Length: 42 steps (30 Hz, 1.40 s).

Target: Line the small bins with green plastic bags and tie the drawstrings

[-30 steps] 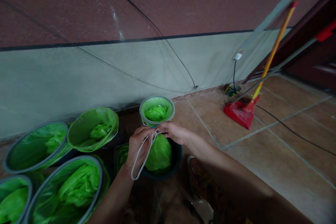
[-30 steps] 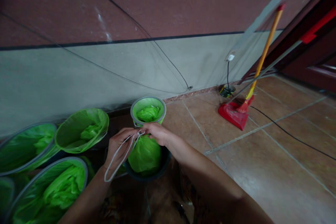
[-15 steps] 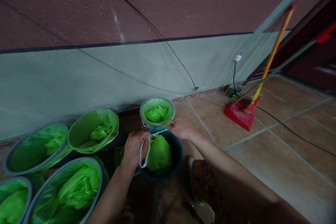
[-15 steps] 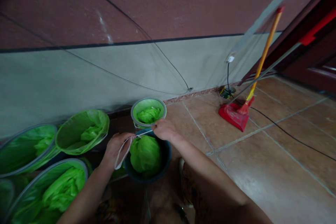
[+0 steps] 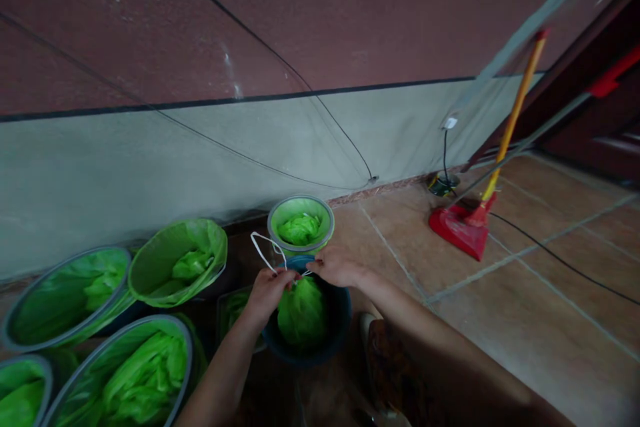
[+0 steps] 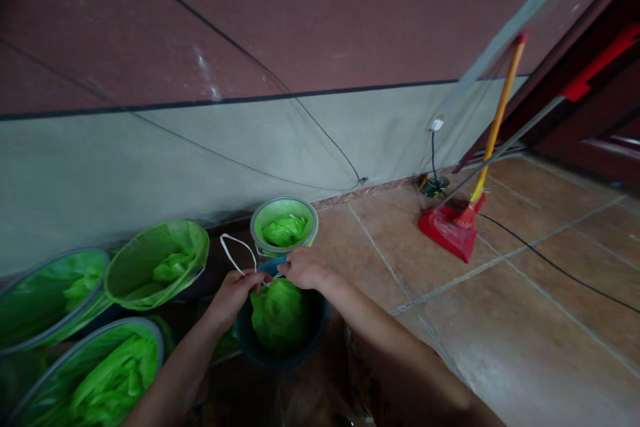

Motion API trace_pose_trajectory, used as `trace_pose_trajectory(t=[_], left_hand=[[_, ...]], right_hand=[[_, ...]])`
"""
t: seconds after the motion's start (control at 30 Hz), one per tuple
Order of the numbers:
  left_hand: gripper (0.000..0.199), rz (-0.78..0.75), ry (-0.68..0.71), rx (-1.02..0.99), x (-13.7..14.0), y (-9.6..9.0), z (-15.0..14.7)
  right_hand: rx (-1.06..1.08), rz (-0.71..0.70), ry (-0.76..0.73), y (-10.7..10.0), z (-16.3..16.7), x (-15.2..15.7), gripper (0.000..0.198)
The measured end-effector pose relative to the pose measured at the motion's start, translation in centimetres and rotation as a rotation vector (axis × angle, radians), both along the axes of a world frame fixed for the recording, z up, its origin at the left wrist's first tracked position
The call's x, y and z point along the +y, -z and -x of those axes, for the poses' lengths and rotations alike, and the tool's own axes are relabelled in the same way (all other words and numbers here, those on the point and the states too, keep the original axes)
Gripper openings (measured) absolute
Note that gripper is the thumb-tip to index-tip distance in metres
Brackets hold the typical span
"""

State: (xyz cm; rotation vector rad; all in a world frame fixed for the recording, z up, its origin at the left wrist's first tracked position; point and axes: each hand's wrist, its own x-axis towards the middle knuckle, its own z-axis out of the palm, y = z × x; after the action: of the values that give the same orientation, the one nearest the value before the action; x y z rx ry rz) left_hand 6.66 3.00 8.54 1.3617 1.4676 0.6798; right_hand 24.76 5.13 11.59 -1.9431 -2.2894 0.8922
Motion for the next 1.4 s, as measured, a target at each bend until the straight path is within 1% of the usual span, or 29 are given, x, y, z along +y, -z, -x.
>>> trace_pose_trajectory(t=[0.07, 0.1, 0.2, 0.27, 0.43, 0.5, 0.6, 0.7, 0.77, 0.83, 0.9, 1.03, 1.1, 1.17, 1.27, 1.33, 1.4], left_hand=[[0.033, -0.010, -0.025, -0.161, 0.0, 0.2, -0.3], [0.034, -0.022, -0.024, -0.202, 0.0, 0.3, -0.4], [0.039, -0.058, -0.017, -0.191, 0.1, 0.7, -0.4], [0.039, -0.061, 0.023, -0.170, 0.2, 0.9, -0.3], [0.025, -0.016, 0.194, -0.242, 0.0, 0.7, -0.3], [0.022, -0.014, 0.270, -0.229, -0.2, 0.5, -0.4], [0.025, -0.045, 0.302, -0.166, -0.5, 0.3, -0.5], [0.029, -0.102, 0.270, -0.129, -0.5, 0.2, -0.5], [0.029, -0.141, 0.256, -0.129, -0.5, 0.0, -0.5], [0.029, -0.161, 0.242, -0.143, -0.4, -0.4, -0.5], [0.029, -0.163, 0.218, -0.161, -0.4, -0.7, -0.4], [0.024, -0.157, 0.103, -0.173, -0.2, -0.4, -0.3], [0.022, -0.128, 0.036, -0.175, 0.0, 0.1, -0.2], [0.022, -0.091, -0.035, -0.176, 0.1, 0.6, -0.1], [0.021, -0.051, -0.145, -0.189, 0.0, 0.8, 0.0], [0.019, -0.041, -0.202, -0.222, -0.1, 0.8, 0.0], [0.017, -0.043, -0.204, -0.245, -0.1, 0.6, 0.1]], right_hand=[[0.153, 0.022, -0.025, -0.1, -0.1, 0.0, 0.039], [0.230, 0.047, -0.031, -0.2, -0.1, 0.0, 0.040], [0.443, 0.148, -0.015, 0.0, -0.2, 0.0, 0.041], [0.545, 0.192, -0.003, 0.4, -0.1, -0.1, 0.040], [0.640, 0.173, -0.017, 1.0, 0.1, 0.0, 0.038], [0.650, 0.148, -0.009, 1.1, 0.3, 0.0, 0.040], [0.727, 0.152, 0.057, 0.9, 0.7, -0.1, 0.046], [0.882, 0.225, 0.186, 0.7, 1.2, -0.4, 0.055], [0.931, 0.265, 0.244, 0.8, 1.5, -0.4, 0.062], [0.932, 0.292, 0.246, 1.1, 1.6, -0.4, 0.065], [0.910, 0.312, 0.214, 1.6, 1.7, -0.3, 0.061], [0.833, 0.300, 0.161, 2.4, 1.6, -0.1, 0.039], [0.777, 0.259, 0.132, 2.6, 1.5, 0.0, 0.026], [0.699, 0.183, 0.099, 2.7, 1.4, -0.1, 0.014], [0.579, 0.100, 0.076, 2.5, 1.3, -0.2, 0.012], [0.537, 0.116, 0.069, 2.2, 1.3, -0.4, 0.011], [0.513, 0.172, 0.044, 1.9, 1.3, -0.5, 0.011]])
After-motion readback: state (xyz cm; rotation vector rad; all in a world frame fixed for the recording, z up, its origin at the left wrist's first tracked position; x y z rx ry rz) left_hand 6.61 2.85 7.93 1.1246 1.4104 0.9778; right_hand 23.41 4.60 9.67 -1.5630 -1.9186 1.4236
